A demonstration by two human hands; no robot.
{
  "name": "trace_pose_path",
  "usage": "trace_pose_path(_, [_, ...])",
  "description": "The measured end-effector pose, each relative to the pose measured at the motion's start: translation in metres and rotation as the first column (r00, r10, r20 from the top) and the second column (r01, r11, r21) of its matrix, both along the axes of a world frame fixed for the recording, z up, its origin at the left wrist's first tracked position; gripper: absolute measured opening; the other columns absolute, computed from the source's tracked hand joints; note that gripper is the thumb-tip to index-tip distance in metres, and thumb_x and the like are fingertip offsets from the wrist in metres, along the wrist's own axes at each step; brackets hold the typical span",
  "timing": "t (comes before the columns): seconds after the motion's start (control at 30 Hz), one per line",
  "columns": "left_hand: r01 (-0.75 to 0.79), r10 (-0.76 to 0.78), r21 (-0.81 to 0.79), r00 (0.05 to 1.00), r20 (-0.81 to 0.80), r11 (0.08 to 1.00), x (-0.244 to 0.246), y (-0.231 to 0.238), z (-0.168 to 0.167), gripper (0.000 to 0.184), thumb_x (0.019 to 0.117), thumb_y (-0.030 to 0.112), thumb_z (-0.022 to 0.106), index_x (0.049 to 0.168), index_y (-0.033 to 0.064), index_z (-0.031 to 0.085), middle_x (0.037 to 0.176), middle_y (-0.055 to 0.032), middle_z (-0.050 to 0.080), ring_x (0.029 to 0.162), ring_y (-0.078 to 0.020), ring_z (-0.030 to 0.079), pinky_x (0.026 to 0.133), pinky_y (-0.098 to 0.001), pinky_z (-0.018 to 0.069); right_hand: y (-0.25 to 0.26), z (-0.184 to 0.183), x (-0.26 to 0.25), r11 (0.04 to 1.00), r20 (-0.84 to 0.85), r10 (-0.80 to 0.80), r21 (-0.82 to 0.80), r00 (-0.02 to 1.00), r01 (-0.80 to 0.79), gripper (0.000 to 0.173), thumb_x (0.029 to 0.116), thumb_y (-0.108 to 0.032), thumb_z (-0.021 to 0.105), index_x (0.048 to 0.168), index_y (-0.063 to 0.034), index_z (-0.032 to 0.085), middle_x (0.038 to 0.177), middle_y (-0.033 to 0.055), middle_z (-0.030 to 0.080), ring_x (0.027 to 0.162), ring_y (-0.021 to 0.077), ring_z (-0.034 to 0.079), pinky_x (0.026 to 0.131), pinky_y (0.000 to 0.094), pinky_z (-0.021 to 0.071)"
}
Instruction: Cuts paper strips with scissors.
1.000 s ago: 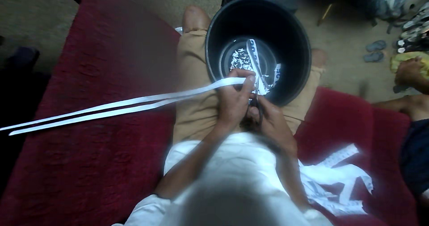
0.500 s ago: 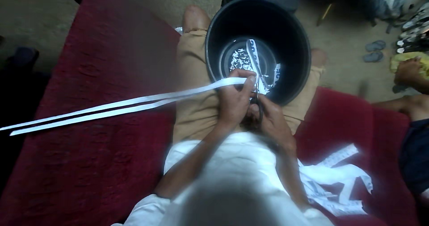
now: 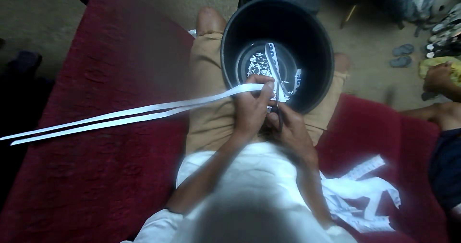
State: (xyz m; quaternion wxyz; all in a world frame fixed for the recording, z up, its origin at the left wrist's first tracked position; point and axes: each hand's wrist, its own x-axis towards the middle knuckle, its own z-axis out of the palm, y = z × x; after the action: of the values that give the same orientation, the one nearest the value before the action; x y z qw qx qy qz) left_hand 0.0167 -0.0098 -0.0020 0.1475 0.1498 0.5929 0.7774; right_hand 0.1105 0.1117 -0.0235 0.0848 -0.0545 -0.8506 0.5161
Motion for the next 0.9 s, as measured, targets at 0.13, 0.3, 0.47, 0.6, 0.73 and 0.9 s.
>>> trace_pose_path(0.13, [0.005, -0.005, 0.017, 1.000, 0.030, 1.000, -0.0008, -0.0008, 0.0007, 0.015, 0.1040, 0.012, 0.059, 0.118, 0.0073, 0.064, 0.089, -0.0053, 0.065, 0.066, -0.0111, 0.064, 0.057, -0.0235, 0.0577, 0.0020, 0.0030, 0.0044, 0.999, 0.034, 0.041, 0.021, 0.999, -0.042, 0.044, 0.1063, -0.041, 0.049, 0.138, -0.0118, 0.058, 0.079, 0.0004, 0.062, 0.061, 0.0097, 0.058, 0.053, 0.0286, 0.0521])
trace_pose_path(0.3, [0.015, -0.015, 0.013, 0.999, 0.030, 1.000, -0.0001, -0.0008, 0.0003, 0.016, 0.1040, 0.012, 0.060, 0.118, 0.0074, 0.064, 0.089, -0.0056, 0.066, 0.066, -0.0116, 0.064, 0.057, -0.0234, 0.0573, 0.0003, 0.0040, 0.0011, 0.996, 0.009, 0.062, 0.060, 0.998, -0.063, 0.042, 0.1067, -0.037, 0.048, 0.136, -0.0088, 0.058, 0.076, 0.0006, 0.061, 0.059, 0.0095, 0.057, 0.052, 0.0290, 0.0519])
trace_pose_path(0.47, [0.036, -0.037, 0.022, 0.999, 0.032, 0.999, 0.0021, -0.0026, -0.0007, 0.016, 0.1044, 0.015, 0.059, 0.119, 0.0084, 0.064, 0.085, -0.0061, 0.065, 0.061, -0.0135, 0.063, 0.054, -0.0248, 0.0569, 0.0003, 0.0048, -0.0011, 0.996, 0.000, 0.052, 0.077, 0.999, -0.052, 0.045, 0.1063, -0.042, 0.048, 0.135, -0.0082, 0.059, 0.076, 0.0001, 0.061, 0.058, 0.0087, 0.057, 0.052, 0.0278, 0.0519])
trace_pose_path(0.6, [0.031, -0.032, 0.028, 0.999, 0.011, 0.999, 0.0007, -0.0006, -0.0007, 0.015, 0.1040, 0.012, 0.059, 0.117, 0.0057, 0.064, 0.087, -0.0060, 0.065, 0.063, -0.0116, 0.062, 0.056, -0.0237, 0.0569, 0.0008, 0.0049, -0.0024, 0.994, -0.021, 0.059, 0.090, 0.998, -0.057, 0.044, 0.1065, -0.041, 0.049, 0.132, -0.0068, 0.059, 0.077, 0.0001, 0.061, 0.059, 0.0083, 0.057, 0.051, 0.0271, 0.0519])
trace_pose_path(0.73, [0.032, -0.032, 0.028, 0.999, 0.005, 0.999, 0.0011, -0.0007, -0.0014, 0.016, 0.1041, 0.011, 0.059, 0.118, 0.0057, 0.064, 0.084, -0.0055, 0.063, 0.062, -0.0110, 0.061, 0.055, -0.0228, 0.0556, 0.0004, 0.0045, -0.0029, 0.994, -0.018, 0.050, 0.097, 0.999, -0.048, 0.042, 0.1072, -0.039, 0.048, 0.131, -0.0069, 0.060, 0.076, -0.0001, 0.061, 0.058, 0.0080, 0.057, 0.051, 0.0267, 0.0514])
trace_pose_path(0.9, [0.034, -0.034, 0.018, 0.999, 0.000, 0.999, 0.0015, -0.0009, -0.0011, 0.015, 0.1042, 0.011, 0.059, 0.117, 0.0060, 0.063, 0.084, -0.0052, 0.064, 0.062, -0.0106, 0.061, 0.056, -0.0226, 0.0557, 0.0009, 0.0038, -0.0036, 0.994, -0.027, 0.051, 0.102, 0.998, -0.048, 0.045, 0.1069, -0.042, 0.048, 0.130, -0.0063, 0.060, 0.077, 0.0001, 0.062, 0.059, 0.0078, 0.058, 0.052, 0.0272, 0.0527])
